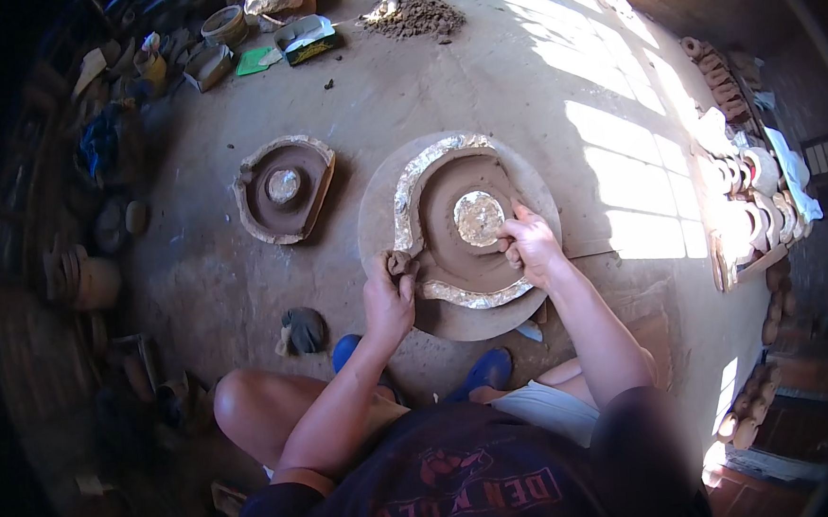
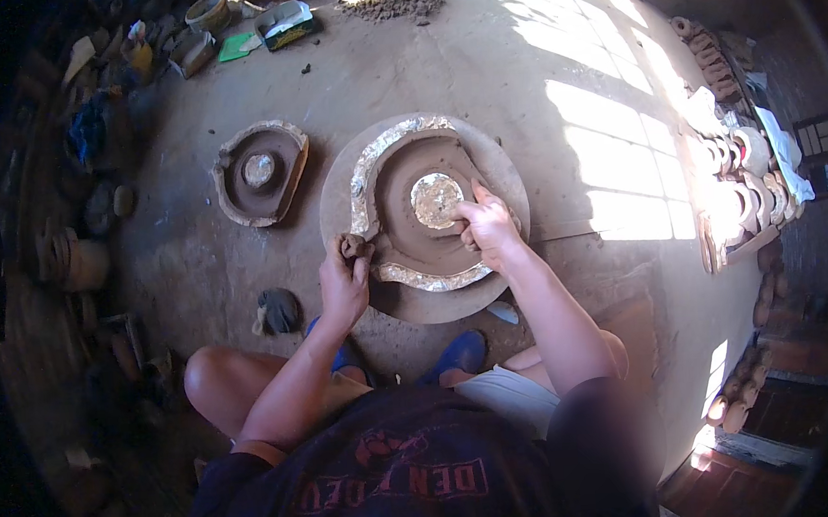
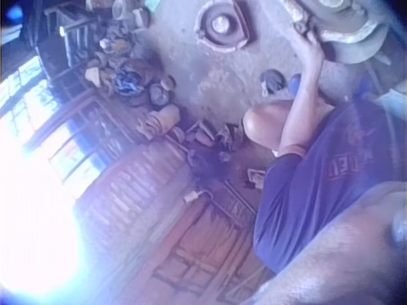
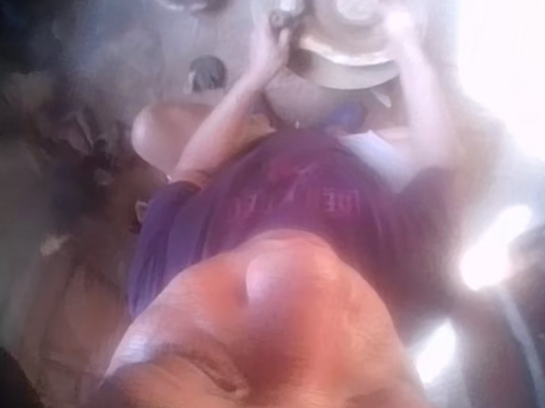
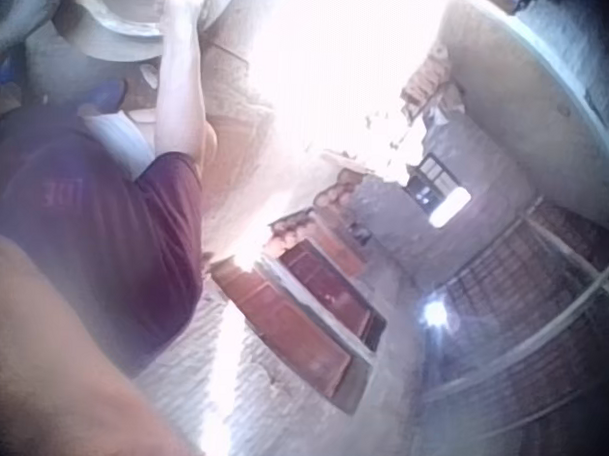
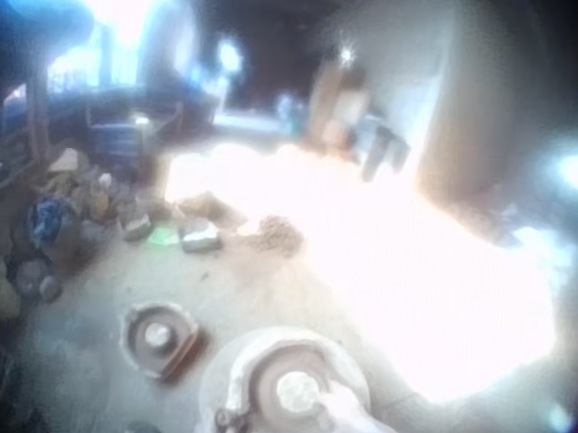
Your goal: The person applies pieces of clay to a circular pottery form on a wheel, pressing and smoothing the clay by hand into a raised rim around the central circle.
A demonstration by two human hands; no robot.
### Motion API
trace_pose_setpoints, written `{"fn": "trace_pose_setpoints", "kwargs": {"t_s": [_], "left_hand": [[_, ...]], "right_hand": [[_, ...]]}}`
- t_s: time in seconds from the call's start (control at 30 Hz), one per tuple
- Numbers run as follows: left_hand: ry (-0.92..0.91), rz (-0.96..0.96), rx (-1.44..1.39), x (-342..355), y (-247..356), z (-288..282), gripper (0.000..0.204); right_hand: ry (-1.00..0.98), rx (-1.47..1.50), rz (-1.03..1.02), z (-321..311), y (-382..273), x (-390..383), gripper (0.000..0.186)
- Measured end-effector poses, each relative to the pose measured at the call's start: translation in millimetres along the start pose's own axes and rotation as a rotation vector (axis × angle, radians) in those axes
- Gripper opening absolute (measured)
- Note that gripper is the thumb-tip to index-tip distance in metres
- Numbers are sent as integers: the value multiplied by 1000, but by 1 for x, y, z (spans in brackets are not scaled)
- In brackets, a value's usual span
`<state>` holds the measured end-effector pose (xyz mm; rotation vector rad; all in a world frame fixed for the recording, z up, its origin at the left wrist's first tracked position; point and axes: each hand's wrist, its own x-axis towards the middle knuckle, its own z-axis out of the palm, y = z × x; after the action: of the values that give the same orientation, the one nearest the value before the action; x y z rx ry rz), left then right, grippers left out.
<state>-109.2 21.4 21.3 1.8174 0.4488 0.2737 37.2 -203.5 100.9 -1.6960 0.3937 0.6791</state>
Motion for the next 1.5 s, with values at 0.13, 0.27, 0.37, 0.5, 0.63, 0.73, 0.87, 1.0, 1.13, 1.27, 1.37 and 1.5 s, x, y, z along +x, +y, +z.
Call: {"fn": "trace_pose_setpoints", "kwargs": {"t_s": [0.13, 0.27, 0.37, 0.5, 0.63, 0.73, 0.87, 1.0, 1.13, 1.27, 1.37, 1.5], "left_hand": [[-35, -2, 8, 0, -4, -1, 29], [-44, 3, 10, 2, 3, -3, 37], [-47, 2, 28, 5, 3, -3, 43], [-46, -13, 1, 7, -3, -2, 40], [-54, -30, -2, 5, 3, -6, 35], [-91, -49, -11, -3, 2, -10, 35], [-186, -225, -173, -20, 20, -6, 36], [93, 152, 114, -60, 25, 8, 35], [-392, 120, -192, -98, 45, 3, 41], [-646, 171, -52, -120, 56, 14, 51], [-250, 146, 232, -108, 48, 23, 62], [59, 319, 415, -74, 13, 64, 78]], "right_hand": [[0, 36, -39, 12, -12, 6, 99], [-48, -111, -68, 20, -26, 20, 94], [-113, -226, -106, 25, -34, 30, 92], [-218, -344, -100, 29, -46, 38, 86], [-504, -175, -31, 26, -37, 35, 67], [-394, -169, -126, 48, -17, -9, 51], [-284, -244, -236, 36, 29, -47, 43], [-123, -576, -643, 25, 45, -106, 51], [-71, -858, -1102, 23, 84, -152, 68], [53, -824, -1161, 4, 105, -180, 45], [20, -238, -731, -14, 112, -206, 40], [-133, 581, -368, -69, 140, -225, 44]]}}
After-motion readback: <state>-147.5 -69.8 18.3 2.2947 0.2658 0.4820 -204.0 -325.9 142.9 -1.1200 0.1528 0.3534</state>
